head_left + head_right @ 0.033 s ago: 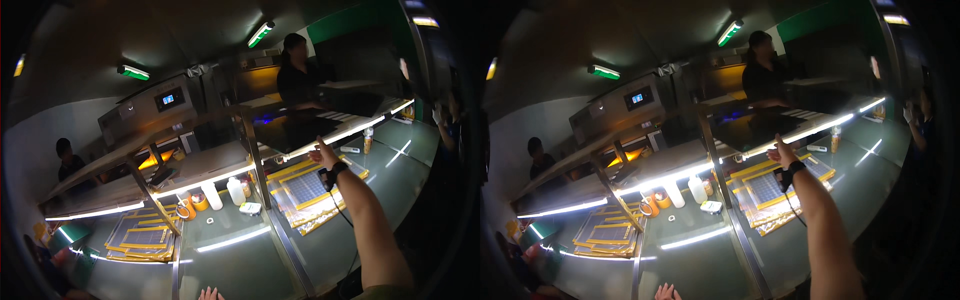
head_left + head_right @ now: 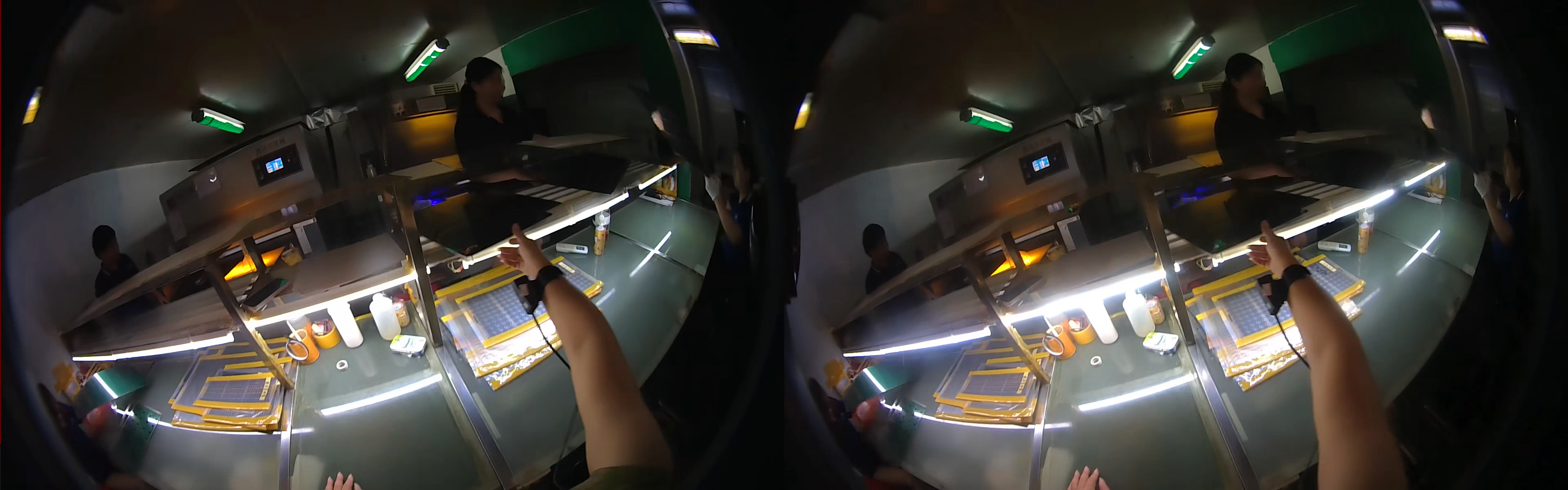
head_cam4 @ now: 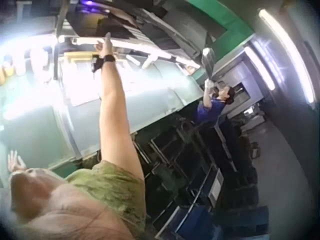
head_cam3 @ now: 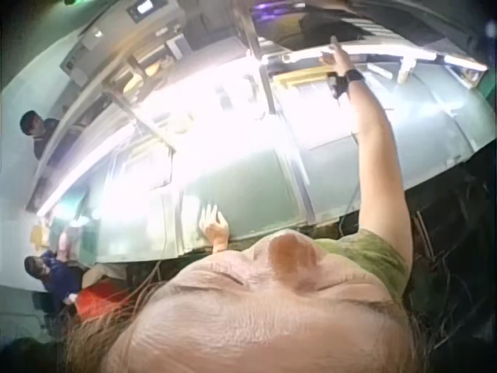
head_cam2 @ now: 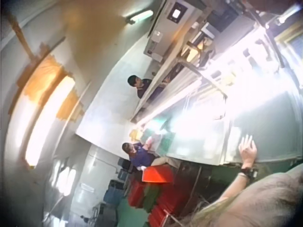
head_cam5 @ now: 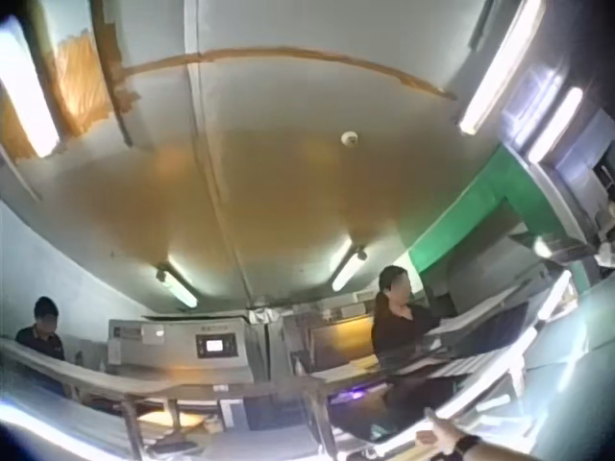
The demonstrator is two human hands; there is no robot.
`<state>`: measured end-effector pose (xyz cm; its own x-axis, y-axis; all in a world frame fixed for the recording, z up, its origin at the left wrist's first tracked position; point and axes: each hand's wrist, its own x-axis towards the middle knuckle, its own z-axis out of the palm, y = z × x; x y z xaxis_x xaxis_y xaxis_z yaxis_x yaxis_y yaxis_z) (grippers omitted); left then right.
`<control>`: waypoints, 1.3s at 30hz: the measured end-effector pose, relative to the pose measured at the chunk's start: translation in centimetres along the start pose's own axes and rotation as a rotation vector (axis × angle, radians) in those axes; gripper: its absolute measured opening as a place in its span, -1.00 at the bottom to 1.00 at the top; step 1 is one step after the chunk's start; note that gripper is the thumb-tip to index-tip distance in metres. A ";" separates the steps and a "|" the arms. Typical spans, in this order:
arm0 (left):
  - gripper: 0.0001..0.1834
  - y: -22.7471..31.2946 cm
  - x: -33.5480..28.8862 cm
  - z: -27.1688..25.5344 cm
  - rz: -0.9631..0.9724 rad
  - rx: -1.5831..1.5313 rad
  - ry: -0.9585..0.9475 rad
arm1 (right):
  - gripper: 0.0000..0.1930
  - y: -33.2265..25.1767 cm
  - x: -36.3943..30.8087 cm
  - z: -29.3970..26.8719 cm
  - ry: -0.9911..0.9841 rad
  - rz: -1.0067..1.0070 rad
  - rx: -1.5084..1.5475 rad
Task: Inspecting and placing electronic component panels into storage racks.
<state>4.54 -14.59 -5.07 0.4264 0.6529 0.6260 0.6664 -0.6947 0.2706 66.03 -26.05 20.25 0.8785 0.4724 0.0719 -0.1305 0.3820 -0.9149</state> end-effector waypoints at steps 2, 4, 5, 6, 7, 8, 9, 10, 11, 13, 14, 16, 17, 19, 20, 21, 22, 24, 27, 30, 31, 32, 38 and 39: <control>-0.73 -0.2 0.0 0.2 -0.004 -0.011 -0.010 | -0.56 0.5 1.9 1.0 -0.047 -0.008 0.101; -0.73 -0.1 0.2 0.7 -0.018 -0.014 -0.051 | -0.79 1.5 3.0 2.0 0.033 -0.071 0.104; -0.72 0.1 0.2 0.6 -0.021 0.003 -0.049 | -0.85 1.3 2.9 2.2 0.081 -0.083 0.095; -0.72 0.2 0.2 0.2 -0.022 0.021 -0.053 | -0.85 1.3 2.3 2.3 0.074 -0.135 0.114; -0.72 2.6 1.4 -2.3 -0.085 -0.035 -0.059 | -0.86 1.5 1.2 2.0 0.036 -0.170 0.154; -0.72 2.5 1.3 -2.4 -0.080 -0.034 -0.075 | -0.87 1.3 0.0 1.7 -0.006 -0.208 0.195; -0.72 2.3 1.3 -2.2 -0.071 -0.019 -0.070 | -0.91 0.9 -1.4 1.1 0.041 -0.179 0.164; -0.72 2.2 1.4 -2.0 -0.057 -0.015 -0.061 | -0.91 0.9 -2.9 -1.1 -0.062 -0.212 0.190; -0.72 2.8 1.7 -2.3 -0.067 0.003 -0.062 | -0.88 0.6 -4.7 -2.9 -0.069 -0.190 0.194; -0.73 2.7 1.8 -2.2 -0.063 0.007 -0.064 | -0.85 -0.2 -8.6 -5.9 -0.080 -0.169 0.236; -0.73 2.6 1.9 -2.3 -0.055 0.018 -0.056 | -0.85 -0.6 -10.7 -6.9 -0.078 -0.171 0.275; -0.73 2.9 1.8 -2.5 -0.045 0.022 -0.044 | -0.84 -1.4 -14.4 -8.1 -0.011 -0.165 0.273; -0.73 2.7 1.7 -2.4 -0.040 0.017 -0.034 | -0.84 -1.3 -16.5 -8.4 0.016 -0.176 0.278; -0.73 2.5 1.6 -2.5 -0.030 0.011 -0.028 | -0.84 -0.6 -20.8 -9.8 0.075 -0.163 0.288; -0.73 2.6 1.6 -2.6 -0.033 -0.004 -0.028 | -0.84 0.1 -23.0 -11.0 0.104 -0.137 0.291; -0.73 2.7 1.5 -2.6 -0.039 -0.017 -0.029 | -0.83 1.2 -25.0 -12.9 0.074 -0.133 0.307; -0.73 2.7 1.4 -2.6 -0.038 -0.015 -0.035 | -0.82 2.3 -27.2 -14.3 0.047 -0.127 0.322; -0.72 2.6 0.9 -2.7 -0.031 0.008 -0.033 | -0.79 3.4 -32.2 -14.6 0.134 -0.060 0.390; -0.68 2.2 0.8 -1.6 -0.148 -0.048 -0.089 | -0.75 8.0 -37.8 -19.4 0.202 0.062 0.402; -0.69 2.3 1.3 -1.4 -0.128 -0.063 -0.103 | -0.79 11.8 -43.2 -22.8 0.449 0.203 0.254; -0.69 2.3 1.4 -1.5 -0.121 -0.047 -0.102 | -0.77 12.0 -44.1 -22.3 0.485 0.256 0.126; -0.69 2.2 1.3 -1.5 -0.114 -0.042 -0.122 | -0.75 13.4 -44.6 -23.1 0.528 0.325 0.087; -0.68 1.9 1.5 -0.2 -0.052 -0.033 -0.119 | -0.72 14.4 -45.1 -23.9 0.448 0.228 0.017; -0.68 1.5 1.3 0.0 -0.007 -0.029 -0.149 | -0.70 12.9 -44.8 -22.3 0.445 0.342 -0.172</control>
<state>6.05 -14.78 -3.88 0.5096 0.6938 0.5090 0.6527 -0.6971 0.2968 35.25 -60.00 -3.59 0.9130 0.1529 -0.3782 -0.3965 0.1146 -0.9108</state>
